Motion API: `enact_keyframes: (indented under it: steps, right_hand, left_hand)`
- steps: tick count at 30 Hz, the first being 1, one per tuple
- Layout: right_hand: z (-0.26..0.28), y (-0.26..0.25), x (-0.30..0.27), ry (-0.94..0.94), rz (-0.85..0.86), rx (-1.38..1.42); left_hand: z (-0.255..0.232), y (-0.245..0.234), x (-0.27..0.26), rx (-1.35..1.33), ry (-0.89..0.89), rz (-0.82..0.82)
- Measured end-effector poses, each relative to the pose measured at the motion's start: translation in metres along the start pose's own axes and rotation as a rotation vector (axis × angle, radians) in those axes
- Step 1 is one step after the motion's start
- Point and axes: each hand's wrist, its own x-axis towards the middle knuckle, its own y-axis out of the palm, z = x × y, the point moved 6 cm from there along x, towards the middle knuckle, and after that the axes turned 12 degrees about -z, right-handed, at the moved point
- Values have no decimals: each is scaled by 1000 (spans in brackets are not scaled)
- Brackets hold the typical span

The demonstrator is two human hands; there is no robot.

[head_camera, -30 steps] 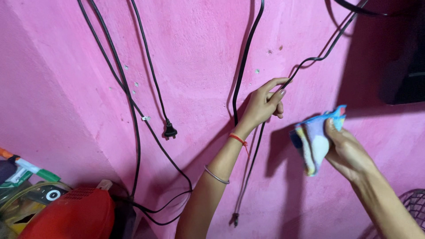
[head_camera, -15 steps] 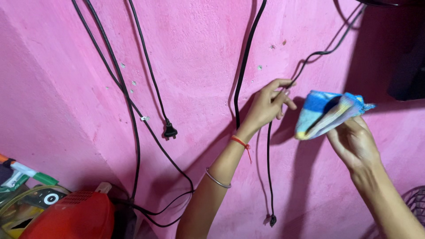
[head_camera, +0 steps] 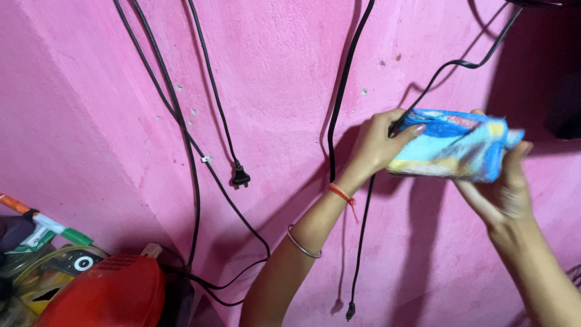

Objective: The person wipes the exterior of a small floor fan with a cloth and then cleans the frame and power cables of a wall-mounted television.

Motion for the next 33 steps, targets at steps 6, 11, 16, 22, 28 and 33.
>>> enact_keyframes:
  steps: [6, 11, 16, 22, 28, 33]
  right_hand:
    - [7, -9, 11, 164, -116, -553]
    - [-11, -42, 15, 297, -286, -1114]
    - [5, -46, 22, 147, -628, -290]
    - [35, 1, 49, -155, -297, -15]
    - [49, 60, 68, -205, -84, 5]
    - [48, 69, 82, -119, -216, -6]
  left_hand:
    - [-17, -23, 6, 130, 149, 28]
    - [-18, -23, 12, -62, 202, 1]
    - [3, -32, 22, -226, 16, -30]
    - [-8, -27, 9, -150, 15, 101]
    - [-13, -19, -10, -173, -133, 216]
    - [-4, 0, -14, -280, -173, 284]
